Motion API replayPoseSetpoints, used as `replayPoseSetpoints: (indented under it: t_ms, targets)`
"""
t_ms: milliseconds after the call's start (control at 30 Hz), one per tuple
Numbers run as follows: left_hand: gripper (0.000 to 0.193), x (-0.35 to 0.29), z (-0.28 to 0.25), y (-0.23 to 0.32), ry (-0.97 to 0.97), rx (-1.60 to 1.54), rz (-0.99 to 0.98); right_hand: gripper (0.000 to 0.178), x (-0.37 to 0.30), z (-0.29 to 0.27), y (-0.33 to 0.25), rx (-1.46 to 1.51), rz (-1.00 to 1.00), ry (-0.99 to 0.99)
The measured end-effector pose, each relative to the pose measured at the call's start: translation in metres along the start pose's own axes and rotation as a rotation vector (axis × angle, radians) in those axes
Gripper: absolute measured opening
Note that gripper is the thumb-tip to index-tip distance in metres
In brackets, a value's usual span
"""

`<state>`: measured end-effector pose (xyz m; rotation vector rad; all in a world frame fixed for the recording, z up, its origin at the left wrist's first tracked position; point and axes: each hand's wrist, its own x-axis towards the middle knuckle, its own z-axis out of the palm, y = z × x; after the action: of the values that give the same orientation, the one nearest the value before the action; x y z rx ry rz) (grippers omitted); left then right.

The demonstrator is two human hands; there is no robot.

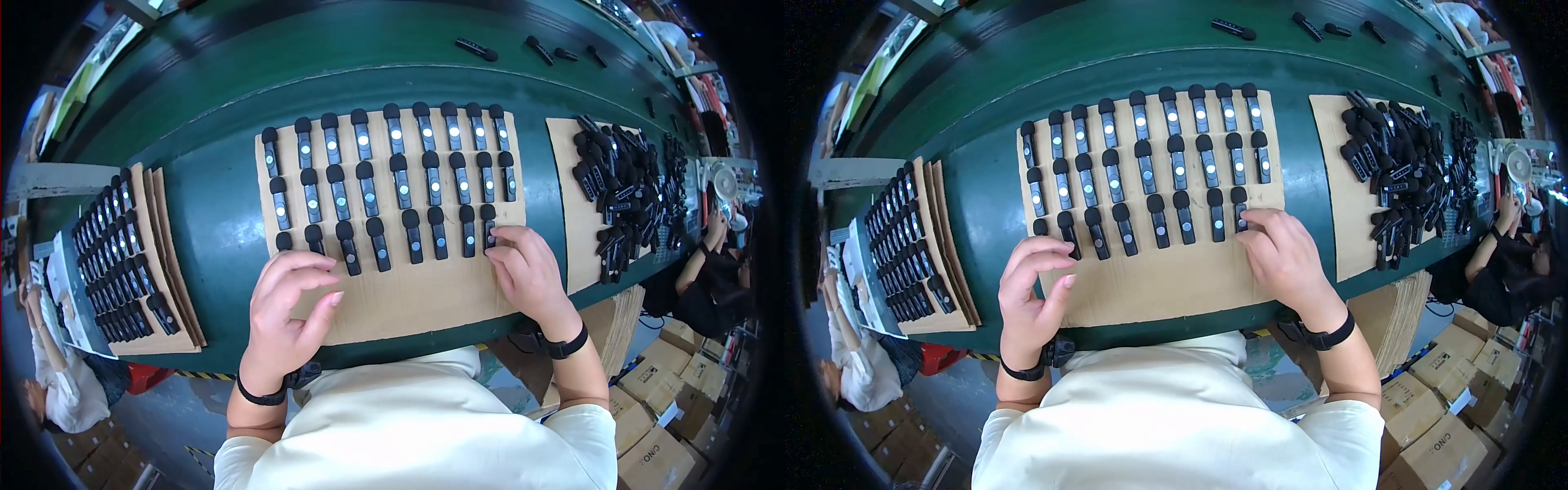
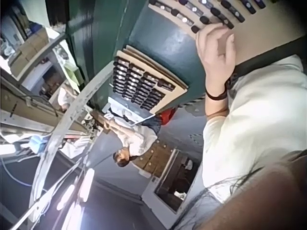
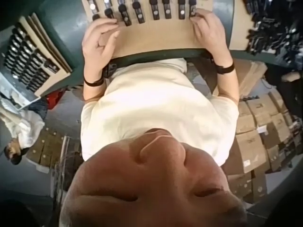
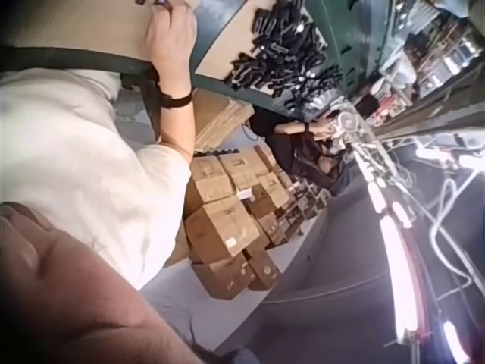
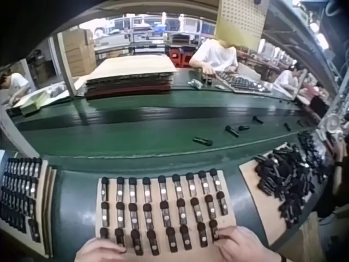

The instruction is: The person picks up a microphone from a conveyor belt, turns it over by hand, and presses its buttons. They then place the microphone onto a cardboard sheet and repeat the process with other microphones.

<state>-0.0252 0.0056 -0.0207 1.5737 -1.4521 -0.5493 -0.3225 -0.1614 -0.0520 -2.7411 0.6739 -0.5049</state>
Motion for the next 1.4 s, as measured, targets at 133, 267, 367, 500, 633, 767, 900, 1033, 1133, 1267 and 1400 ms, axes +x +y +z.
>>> replayPoseSetpoints:
  t_ms: [133, 267, 367, 500, 633, 767, 900, 1033, 1133, 1267, 1400]
  targets:
    - [0.019, 0.002, 0.0, -0.003, 0.01, 0.027, 0.056, 0.03, 0.017, -0.022, -0.002, 0.077, 0.04, -0.035]
    - [0.02, 0.005, -0.001, -0.003, 0.013, 0.014, 0.07, 0.034, 0.057, -0.048, 0.018, 0.057, 0.04, -0.014]
    - [0.02, 0.007, -0.001, -0.004, 0.015, 0.002, 0.078, 0.036, 0.101, -0.053, 0.041, 0.075, 0.046, 0.023]
    - [0.02, 0.008, -0.002, -0.004, 0.027, -0.018, 0.083, 0.032, 0.164, -0.04, 0.084, 0.126, 0.156, -0.05]
    - [0.021, 0.009, -0.003, -0.005, 0.03, -0.043, 0.076, 0.033, 0.217, -0.014, 0.119, -0.085, 0.269, -0.143]
    - [0.021, 0.009, -0.003, -0.006, 0.032, -0.049, 0.066, 0.033, 0.242, 0.012, 0.155, -0.268, 0.23, -0.139]
    - [0.021, 0.007, -0.006, -0.009, 0.024, -0.05, 0.054, 0.031, 0.258, 0.006, 0.145, -0.139, 0.379, -0.301]
    - [0.021, 0.008, -0.007, -0.01, 0.028, -0.071, 0.063, 0.028, 0.241, -0.017, 0.115, 0.192, 0.365, -0.212]
    - [0.019, 0.01, -0.008, -0.007, -0.004, -0.127, 0.056, 0.028, 0.209, -0.03, 0.065, 0.598, 0.39, -0.167]
    - [0.019, 0.017, -0.007, 0.003, -0.01, -0.25, 0.042, 0.026, 0.156, -0.043, -0.002, 0.913, 0.44, -0.199]
    - [0.024, 0.028, -0.003, 0.022, 0.013, -0.41, -0.06, 0.03, 0.118, -0.043, -0.048, 0.874, 0.142, -0.066]
